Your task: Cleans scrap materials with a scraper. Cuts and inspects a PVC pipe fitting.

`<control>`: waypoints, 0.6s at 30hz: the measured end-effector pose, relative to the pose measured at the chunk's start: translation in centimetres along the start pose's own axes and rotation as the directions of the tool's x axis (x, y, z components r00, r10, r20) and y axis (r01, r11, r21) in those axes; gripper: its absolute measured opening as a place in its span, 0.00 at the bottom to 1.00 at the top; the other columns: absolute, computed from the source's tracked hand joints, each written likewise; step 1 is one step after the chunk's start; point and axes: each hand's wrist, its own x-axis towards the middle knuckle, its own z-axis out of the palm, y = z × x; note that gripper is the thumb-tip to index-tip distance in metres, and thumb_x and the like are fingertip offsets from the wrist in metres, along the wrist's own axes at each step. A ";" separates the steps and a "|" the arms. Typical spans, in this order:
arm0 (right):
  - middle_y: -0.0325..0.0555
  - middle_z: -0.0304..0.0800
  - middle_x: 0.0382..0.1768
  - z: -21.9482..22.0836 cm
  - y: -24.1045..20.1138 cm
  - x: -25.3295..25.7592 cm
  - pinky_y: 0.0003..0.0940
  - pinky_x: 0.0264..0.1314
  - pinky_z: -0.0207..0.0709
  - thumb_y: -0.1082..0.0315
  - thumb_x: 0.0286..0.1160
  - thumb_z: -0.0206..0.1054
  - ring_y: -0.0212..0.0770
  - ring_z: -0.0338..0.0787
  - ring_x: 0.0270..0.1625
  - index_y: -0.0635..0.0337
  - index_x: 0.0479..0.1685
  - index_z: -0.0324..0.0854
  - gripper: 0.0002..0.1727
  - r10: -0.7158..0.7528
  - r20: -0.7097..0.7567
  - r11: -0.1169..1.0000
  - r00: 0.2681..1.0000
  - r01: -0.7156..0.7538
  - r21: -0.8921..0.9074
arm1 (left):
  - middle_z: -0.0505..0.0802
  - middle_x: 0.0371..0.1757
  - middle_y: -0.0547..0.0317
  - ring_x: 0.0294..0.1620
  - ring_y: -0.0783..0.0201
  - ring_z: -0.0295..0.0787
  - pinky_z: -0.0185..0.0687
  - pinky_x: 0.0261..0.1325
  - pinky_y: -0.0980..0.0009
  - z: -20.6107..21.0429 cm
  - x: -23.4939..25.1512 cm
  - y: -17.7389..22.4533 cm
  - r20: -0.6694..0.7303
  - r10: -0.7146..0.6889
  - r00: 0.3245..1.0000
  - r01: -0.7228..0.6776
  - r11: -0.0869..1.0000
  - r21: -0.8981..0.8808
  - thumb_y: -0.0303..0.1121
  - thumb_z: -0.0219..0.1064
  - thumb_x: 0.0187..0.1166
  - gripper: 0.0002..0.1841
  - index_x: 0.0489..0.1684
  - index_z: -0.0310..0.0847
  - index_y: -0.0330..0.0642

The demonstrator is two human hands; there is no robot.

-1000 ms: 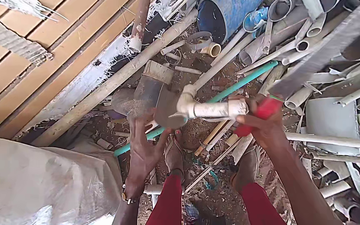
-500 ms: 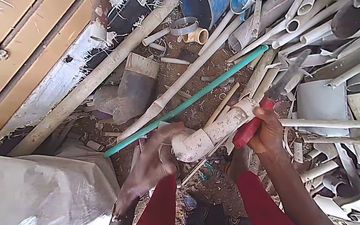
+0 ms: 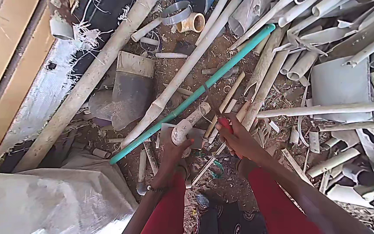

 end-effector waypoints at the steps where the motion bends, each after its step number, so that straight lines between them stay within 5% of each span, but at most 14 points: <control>1: 0.39 0.81 0.27 0.1 -0.1 0.5 0.27 0.20 0.79 0.52 0.94 0.51 0.32 0.80 0.17 0.55 0.78 0.61 0.24 0.011 0.036 1.000 0.999 -0.011 0.009 | 0.88 0.51 0.54 0.49 0.66 0.89 0.88 0.54 0.70 0.1 0.0 -0.2 0.015 -0.008 1.000 0.007 1.000 0.015 0.32 0.81 0.59 0.38 0.71 0.66 0.34; 4: 0.44 0.79 0.30 0.9 0.6 2.7 0.31 0.25 0.80 0.53 0.96 0.47 0.36 0.80 0.21 0.58 0.75 0.69 0.22 0.076 0.048 0.996 0.996 -0.073 -0.056 | 0.88 0.48 0.53 0.46 0.66 0.90 0.89 0.50 0.69 0.4 0.0 -0.8 0.024 -0.049 0.999 0.051 0.997 -0.065 0.27 0.79 0.59 0.37 0.71 0.64 0.34; 7: 0.47 0.75 0.29 4.1 0.9 1.9 0.40 0.31 0.79 0.50 0.97 0.42 0.42 0.80 0.24 0.61 0.74 0.66 0.25 0.125 0.122 0.964 0.985 -0.091 -0.250 | 0.88 0.50 0.52 0.47 0.64 0.90 0.90 0.50 0.68 0.2 0.2 -1.1 0.001 -0.093 0.996 0.093 0.992 -0.084 0.24 0.78 0.59 0.38 0.73 0.64 0.34; 10: 0.49 0.77 0.32 4.5 0.5 -0.1 0.43 0.35 0.81 0.50 0.96 0.45 0.45 0.83 0.28 0.62 0.74 0.63 0.25 0.123 0.280 0.943 0.952 -0.024 -0.333 | 0.88 0.53 0.49 0.50 0.61 0.91 0.91 0.52 0.66 -0.2 0.1 -2.0 -0.016 -0.122 0.992 0.120 0.990 -0.067 0.21 0.79 0.56 0.40 0.75 0.65 0.35; 12: 0.53 0.81 0.36 2.8 1.0 0.6 0.49 0.42 0.80 0.50 0.95 0.47 0.49 0.85 0.34 0.63 0.74 0.65 0.26 0.121 0.255 0.912 0.959 -0.005 -0.411 | 0.88 0.53 0.49 0.51 0.62 0.90 0.91 0.52 0.67 -0.3 0.0 -2.2 0.006 -0.102 0.995 0.102 0.994 -0.032 0.20 0.80 0.56 0.40 0.73 0.65 0.35; 15: 0.51 0.80 0.35 2.0 2.5 1.1 0.47 0.44 0.80 0.50 0.95 0.46 0.48 0.86 0.37 0.62 0.69 0.68 0.24 0.080 0.127 0.883 0.989 -0.012 -0.468 | 0.88 0.51 0.49 0.49 0.62 0.90 0.90 0.51 0.67 -0.1 0.1 -1.7 0.013 -0.072 0.997 0.072 0.997 0.019 0.20 0.80 0.55 0.37 0.69 0.67 0.35; 18: 0.49 0.77 0.30 3.0 2.7 -0.7 0.46 0.40 0.79 0.49 0.95 0.46 0.47 0.83 0.33 0.63 0.65 0.69 0.24 0.010 0.248 0.886 0.969 0.106 -0.451 | 0.89 0.50 0.49 0.48 0.62 0.90 0.90 0.50 0.67 -0.2 0.0 -1.8 0.010 -0.090 0.996 0.090 0.996 0.026 0.20 0.82 0.54 0.37 0.68 0.68 0.34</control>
